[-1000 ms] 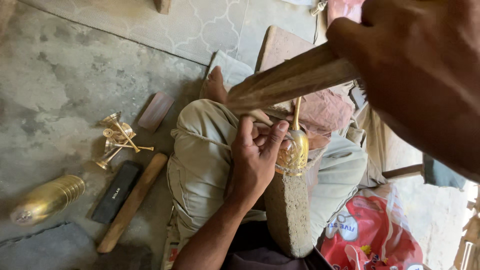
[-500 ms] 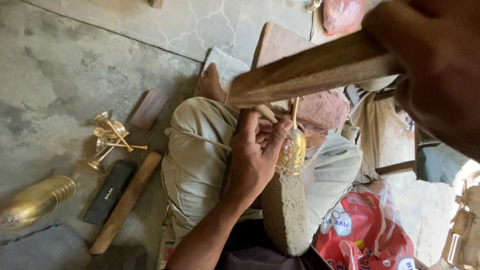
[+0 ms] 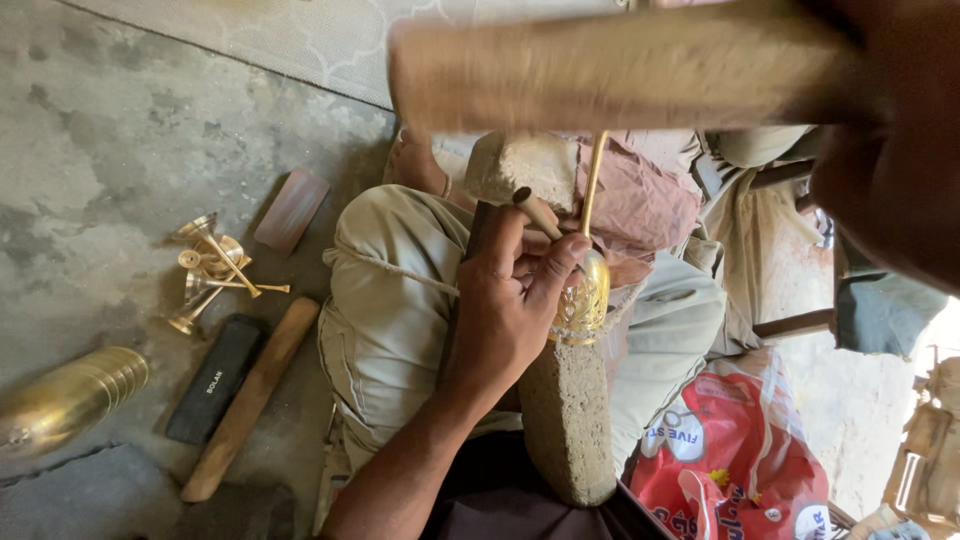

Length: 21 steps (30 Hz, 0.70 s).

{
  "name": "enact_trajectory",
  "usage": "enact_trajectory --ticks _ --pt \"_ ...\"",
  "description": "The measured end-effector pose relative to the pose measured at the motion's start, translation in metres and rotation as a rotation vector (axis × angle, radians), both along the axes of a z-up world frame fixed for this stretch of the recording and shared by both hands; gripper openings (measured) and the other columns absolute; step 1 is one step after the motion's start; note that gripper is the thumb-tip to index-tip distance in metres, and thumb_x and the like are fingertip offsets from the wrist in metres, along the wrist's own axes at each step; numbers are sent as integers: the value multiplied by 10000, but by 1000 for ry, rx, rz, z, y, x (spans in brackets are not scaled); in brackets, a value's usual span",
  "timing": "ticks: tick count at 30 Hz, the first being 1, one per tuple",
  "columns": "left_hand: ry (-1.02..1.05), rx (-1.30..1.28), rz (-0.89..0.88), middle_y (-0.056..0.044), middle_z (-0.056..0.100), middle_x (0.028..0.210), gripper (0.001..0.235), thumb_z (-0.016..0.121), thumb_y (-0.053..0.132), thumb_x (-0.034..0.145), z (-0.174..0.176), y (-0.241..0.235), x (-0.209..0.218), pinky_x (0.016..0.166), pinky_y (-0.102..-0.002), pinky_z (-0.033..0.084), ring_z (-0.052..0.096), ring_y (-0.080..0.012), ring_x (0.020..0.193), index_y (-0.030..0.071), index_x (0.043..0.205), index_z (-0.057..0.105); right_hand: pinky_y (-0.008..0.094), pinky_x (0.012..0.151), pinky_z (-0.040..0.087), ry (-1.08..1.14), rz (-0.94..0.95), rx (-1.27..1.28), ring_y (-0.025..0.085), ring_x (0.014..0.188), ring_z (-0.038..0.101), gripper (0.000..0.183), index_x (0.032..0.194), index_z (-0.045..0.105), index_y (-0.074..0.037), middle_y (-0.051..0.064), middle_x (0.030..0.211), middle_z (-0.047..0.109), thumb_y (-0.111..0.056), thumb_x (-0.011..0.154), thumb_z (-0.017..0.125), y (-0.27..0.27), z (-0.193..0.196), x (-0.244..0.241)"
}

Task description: The person sits on the floor and uses a wooden mallet and metal chisel to engrave a decorative pattern into a brass goblet. They repeatedly strike the chisel against the goblet's surface, rotating the object to work on different areas.

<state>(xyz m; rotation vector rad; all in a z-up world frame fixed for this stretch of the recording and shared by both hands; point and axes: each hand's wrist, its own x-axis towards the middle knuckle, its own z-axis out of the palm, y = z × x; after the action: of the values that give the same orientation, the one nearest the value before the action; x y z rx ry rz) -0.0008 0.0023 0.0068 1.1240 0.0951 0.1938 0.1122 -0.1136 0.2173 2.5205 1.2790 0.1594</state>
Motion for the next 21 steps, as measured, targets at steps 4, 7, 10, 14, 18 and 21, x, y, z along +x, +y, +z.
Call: enact_trajectory --ticks 4,7,10,14,18,21 --pt "-15 37 -3 -77 733 982 198 662 167 1039 1 0 0 738 -279 677 772 -148 886 1 1110 581 415 703 562 55 -60 61 346 840 717 446 1174 659 35 249 995 704 177 757 588 -1 0 -3" --pt "22 145 -5 -71 764 952 196 694 175 1024 1 -2 2 716 -279 669 787 -147 871 16 1091 602 412 688 543 195 -166 166 332 826 700 564 1265 628 39 251 979 680 229 749 498 -8 -4 -2" --pt "-74 244 75 -106 694 1054 236 697 176 1018 3 -1 2 719 -268 669 771 -158 911 10 1133 575 388 639 525 149 -182 44 317 756 700 515 1205 655 25 232 918 685 224 752 513 -25 1 -4" --pt "-38 192 -3 -68 752 984 192 691 187 1033 4 -1 4 718 -261 668 790 -138 889 32 1085 591 376 656 523 204 -317 99 305 761 704 537 1200 639 41 230 914 674 249 730 484 -45 -5 -1" --pt "28 186 -16 -68 758 928 205 692 195 1015 4 -3 3 684 -265 646 781 -141 828 27 1084 597 400 711 535 152 -230 212 344 848 704 580 1238 626 72 267 978 677 244 702 486 -60 -13 1" --pt "45 289 -5 -72 761 903 223 714 210 998 7 -3 6 645 -266 627 778 -142 801 27 1048 596 405 715 537 152 -210 276 351 863 706 574 1243 624 74 273 988 681 228 705 493 -68 -14 0"
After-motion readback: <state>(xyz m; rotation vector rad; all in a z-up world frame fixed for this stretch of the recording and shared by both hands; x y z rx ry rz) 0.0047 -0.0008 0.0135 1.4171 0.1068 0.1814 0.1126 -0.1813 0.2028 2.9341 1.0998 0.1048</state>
